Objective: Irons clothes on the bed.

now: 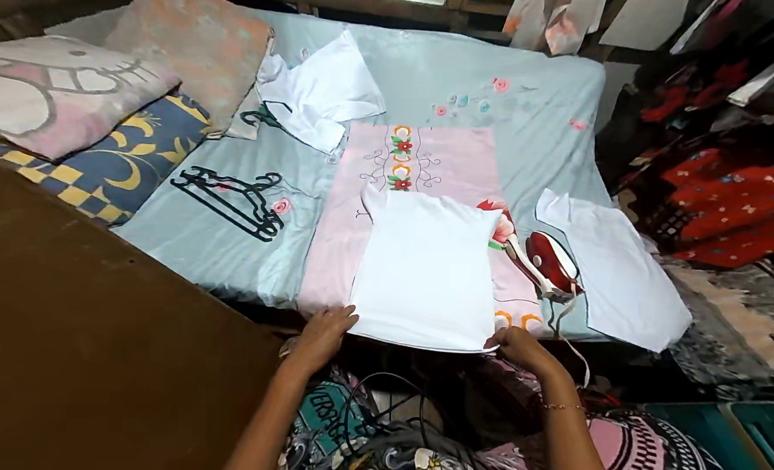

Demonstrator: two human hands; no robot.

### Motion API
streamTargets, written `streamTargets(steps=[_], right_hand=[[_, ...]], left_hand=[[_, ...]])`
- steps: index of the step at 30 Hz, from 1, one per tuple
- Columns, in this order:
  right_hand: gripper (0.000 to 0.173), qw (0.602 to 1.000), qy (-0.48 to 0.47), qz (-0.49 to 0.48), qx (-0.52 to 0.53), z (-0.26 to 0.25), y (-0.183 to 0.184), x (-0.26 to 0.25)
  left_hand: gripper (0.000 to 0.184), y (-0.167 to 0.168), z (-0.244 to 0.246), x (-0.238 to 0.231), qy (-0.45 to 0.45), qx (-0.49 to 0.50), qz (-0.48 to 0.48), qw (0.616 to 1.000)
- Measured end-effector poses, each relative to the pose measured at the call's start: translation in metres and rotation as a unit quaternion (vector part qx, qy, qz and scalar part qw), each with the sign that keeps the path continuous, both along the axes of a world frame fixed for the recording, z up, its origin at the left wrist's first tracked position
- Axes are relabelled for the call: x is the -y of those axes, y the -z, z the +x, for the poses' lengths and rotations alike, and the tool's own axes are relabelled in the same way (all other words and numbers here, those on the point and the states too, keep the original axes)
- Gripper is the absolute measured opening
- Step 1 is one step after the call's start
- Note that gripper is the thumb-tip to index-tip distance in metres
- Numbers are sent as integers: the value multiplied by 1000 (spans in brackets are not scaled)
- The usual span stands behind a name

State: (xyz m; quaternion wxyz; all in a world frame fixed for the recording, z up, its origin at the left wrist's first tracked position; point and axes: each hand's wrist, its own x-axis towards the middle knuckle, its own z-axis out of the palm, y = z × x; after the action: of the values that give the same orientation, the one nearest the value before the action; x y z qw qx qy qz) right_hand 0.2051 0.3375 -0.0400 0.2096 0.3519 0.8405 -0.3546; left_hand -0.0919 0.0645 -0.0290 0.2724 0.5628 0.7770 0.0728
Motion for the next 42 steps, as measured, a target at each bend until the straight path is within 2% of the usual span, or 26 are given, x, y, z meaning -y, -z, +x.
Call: streamTargets(steps=[10,13,15,17,19,21,24,27,30,32,35,38,40,42], right_hand=[[17,990,-98,-66,75,0,17,7],[20,986,-105,-90,91,-2,17,7],[25,996,-51,-68,40,-3,4,-4],[29,996,63,15,-56,-8,-15,-26],[35,971,172,125,-105,-22,-25,-53],[38,941,232,216,-120,-38,-19,-81],[42,925,239,292,-45,-57,11,-111],[45,925,220,306,43,-72,29,-121],[41,918,228,319,62,-77,36,-128],[40,919,238,308,56,-77,27,-135],[46,919,288,268,-37,-68,-7,-148],[46,894,360,201,-173,-57,-41,-162],[41,873,389,162,-244,-59,-58,-155],[34,872,380,101,-292,-70,-71,-139]], left_hand=[[46,16,35,37,-31,18,11,999],[44,19,37,36,-28,21,-27,999],[34,11,31,29,-8,38,-99,994],[35,-2,19,19,-9,73,-132,989],[38,-19,8,6,-69,99,-52,991],[39,-28,-6,-19,-148,104,49,982],[49,-12,-39,-74,-279,121,136,943],[55,23,-72,-126,-386,225,188,875],[58,46,-93,-165,-445,324,217,806],[58,46,-98,-180,-472,347,210,783],[52,44,-103,-193,-496,372,199,759],[49,48,-110,-198,-505,418,212,725],[44,53,-112,-201,-503,440,246,702],[41,60,-116,-199,-498,449,297,680]])
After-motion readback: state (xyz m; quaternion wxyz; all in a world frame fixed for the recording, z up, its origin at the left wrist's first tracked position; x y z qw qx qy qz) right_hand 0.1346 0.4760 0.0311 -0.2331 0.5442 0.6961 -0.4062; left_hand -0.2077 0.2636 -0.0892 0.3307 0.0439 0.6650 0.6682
